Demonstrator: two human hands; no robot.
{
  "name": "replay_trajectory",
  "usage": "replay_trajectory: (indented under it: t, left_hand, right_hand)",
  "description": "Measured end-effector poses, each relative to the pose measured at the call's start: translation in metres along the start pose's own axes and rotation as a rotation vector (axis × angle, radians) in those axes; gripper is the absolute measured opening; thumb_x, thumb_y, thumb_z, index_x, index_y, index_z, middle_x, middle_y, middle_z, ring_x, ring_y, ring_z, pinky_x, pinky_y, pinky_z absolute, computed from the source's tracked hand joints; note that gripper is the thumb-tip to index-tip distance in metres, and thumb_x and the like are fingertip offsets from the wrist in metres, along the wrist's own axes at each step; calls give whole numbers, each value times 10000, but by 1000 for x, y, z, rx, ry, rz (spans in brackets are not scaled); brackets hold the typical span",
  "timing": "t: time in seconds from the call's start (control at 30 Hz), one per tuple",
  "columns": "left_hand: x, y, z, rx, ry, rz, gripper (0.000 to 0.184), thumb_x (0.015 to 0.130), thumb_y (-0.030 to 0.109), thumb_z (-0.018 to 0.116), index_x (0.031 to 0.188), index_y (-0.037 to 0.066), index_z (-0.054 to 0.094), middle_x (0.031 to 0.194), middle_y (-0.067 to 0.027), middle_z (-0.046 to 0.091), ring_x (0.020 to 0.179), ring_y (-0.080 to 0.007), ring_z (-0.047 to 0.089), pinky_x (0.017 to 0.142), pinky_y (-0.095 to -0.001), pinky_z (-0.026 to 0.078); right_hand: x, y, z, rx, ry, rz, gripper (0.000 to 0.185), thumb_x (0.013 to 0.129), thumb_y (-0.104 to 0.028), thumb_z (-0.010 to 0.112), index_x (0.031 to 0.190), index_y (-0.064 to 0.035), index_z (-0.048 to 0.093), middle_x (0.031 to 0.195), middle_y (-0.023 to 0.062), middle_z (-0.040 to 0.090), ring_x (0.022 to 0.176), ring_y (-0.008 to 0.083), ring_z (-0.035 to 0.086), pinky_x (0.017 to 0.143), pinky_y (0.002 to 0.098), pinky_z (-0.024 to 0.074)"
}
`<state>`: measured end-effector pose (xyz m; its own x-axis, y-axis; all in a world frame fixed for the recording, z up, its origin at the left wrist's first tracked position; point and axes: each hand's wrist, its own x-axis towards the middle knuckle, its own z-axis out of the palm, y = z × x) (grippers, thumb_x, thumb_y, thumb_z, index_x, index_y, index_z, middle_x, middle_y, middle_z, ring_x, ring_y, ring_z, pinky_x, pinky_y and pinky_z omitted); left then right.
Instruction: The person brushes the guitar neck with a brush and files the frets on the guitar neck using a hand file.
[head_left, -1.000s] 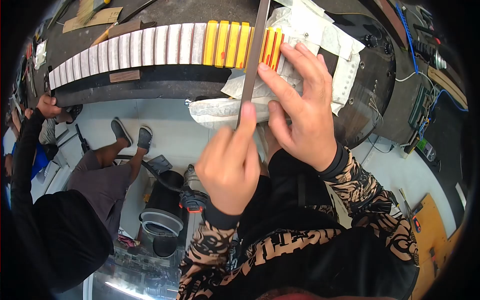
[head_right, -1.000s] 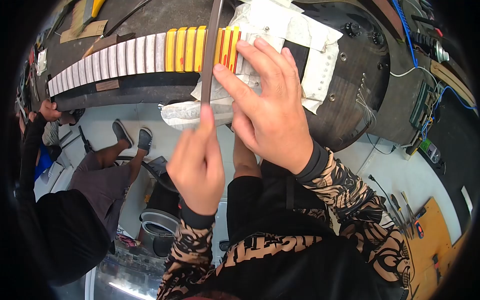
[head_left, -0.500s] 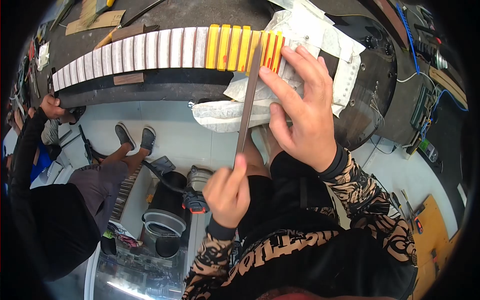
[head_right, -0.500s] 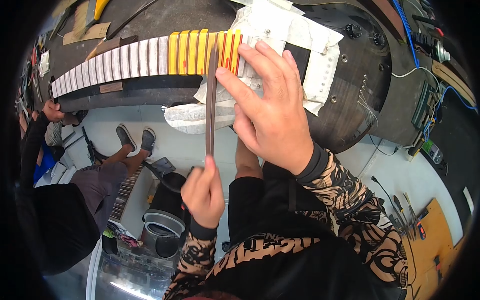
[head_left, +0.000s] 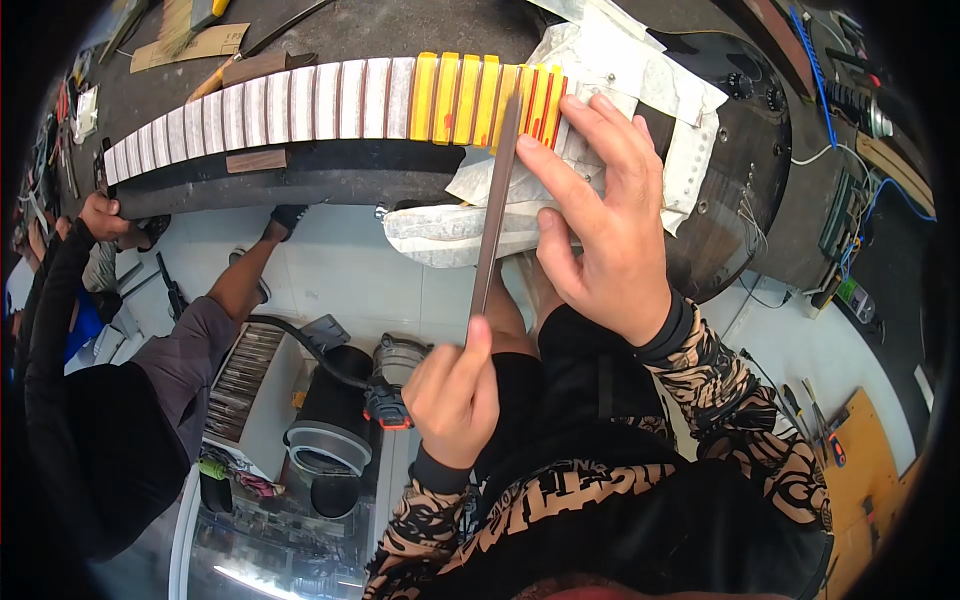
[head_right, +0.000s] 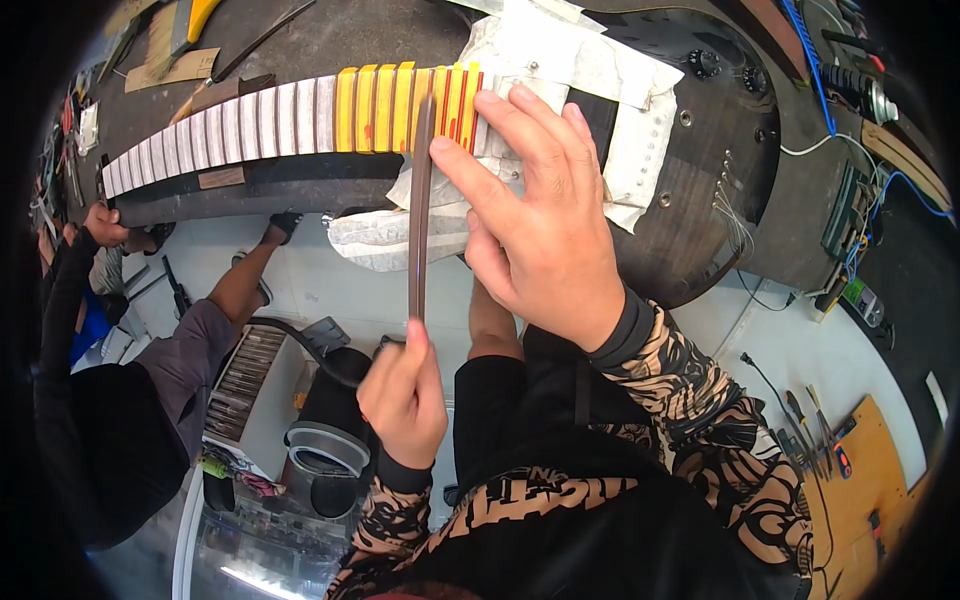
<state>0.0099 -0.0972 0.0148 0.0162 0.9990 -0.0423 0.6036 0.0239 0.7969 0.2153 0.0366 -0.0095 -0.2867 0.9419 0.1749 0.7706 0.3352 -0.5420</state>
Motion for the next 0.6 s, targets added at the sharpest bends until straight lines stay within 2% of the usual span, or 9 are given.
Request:
replay_trajectory:
  t: [0.1, 0.2, 0.27, 0.4, 0.47, 0.53, 0.6]
  left_hand:
    - [67, 6, 19, 2, 51, 78, 503, 965, -194, 744, 1445, -44, 756, 729, -109, 524, 604, -226, 477, 560, -352, 410]
    - [60, -1, 21, 12, 62, 103, 507, 955, -201, 747, 1438, -48, 756, 725, -105, 522, 597, -227, 477, 554, -356, 410]
    - [7, -9, 9, 13, 31, 61, 500, 963, -196, 743, 1440, -46, 755, 732, -108, 526, 599, -231, 482, 555, -363, 412]
    - [-11, -7, 4, 13, 25, 50, 481, 975, -189, 737, 1434, -47, 756, 740, -113, 531, 600, -234, 490, 556, -363, 415]
    - [29, -1, 10, 67, -3, 5, 594, 874, -142, 773, 1442, 31, 790, 799, -112, 587, 643, -321, 599, 606, -420, 496]
    - [70, 4, 19, 1, 31, 57, 521, 932, -139, 753, 1437, -11, 780, 846, -124, 664, 647, -284, 621, 623, -412, 519]
    - [84, 7, 22, -264, 89, -27, 451, 990, -121, 732, 1434, -49, 768, 880, -110, 709, 668, -215, 638, 632, -400, 538]
  right_hand:
    - [-1, 0, 1, -16, 5, -4, 741, 803, -14, 768, 1519, -201, 733, 1655, 174, 559, 1567, 454, 497, 1303, 685, 365]
    - [0, -1, 1, -18, 2, -7, 738, 804, -15, 770, 1517, -200, 735, 1653, 173, 561, 1566, 453, 497, 1302, 684, 368]
    - [0, -2, 0, -9, 1, -4, 735, 805, -17, 772, 1516, -199, 735, 1652, 173, 561, 1565, 453, 497, 1301, 684, 369]
    - [-1, 0, 1, 3, 9, -3, 727, 812, -21, 771, 1516, -199, 735, 1652, 174, 561, 1566, 452, 496, 1302, 683, 368]
    - [-2, 0, 1, -4, 11, -4, 723, 816, -22, 769, 1517, -200, 735, 1653, 174, 561, 1568, 451, 494, 1303, 681, 368]
    - [-1, -1, 1, -17, 12, -6, 721, 820, -21, 766, 1518, -201, 734, 1653, 175, 561, 1568, 450, 493, 1303, 680, 368]
    - [-2, 1, 0, -34, -12, -25, 709, 846, -20, 747, 1538, -171, 725, 1680, 207, 531, 1587, 461, 480, 1326, 667, 334]
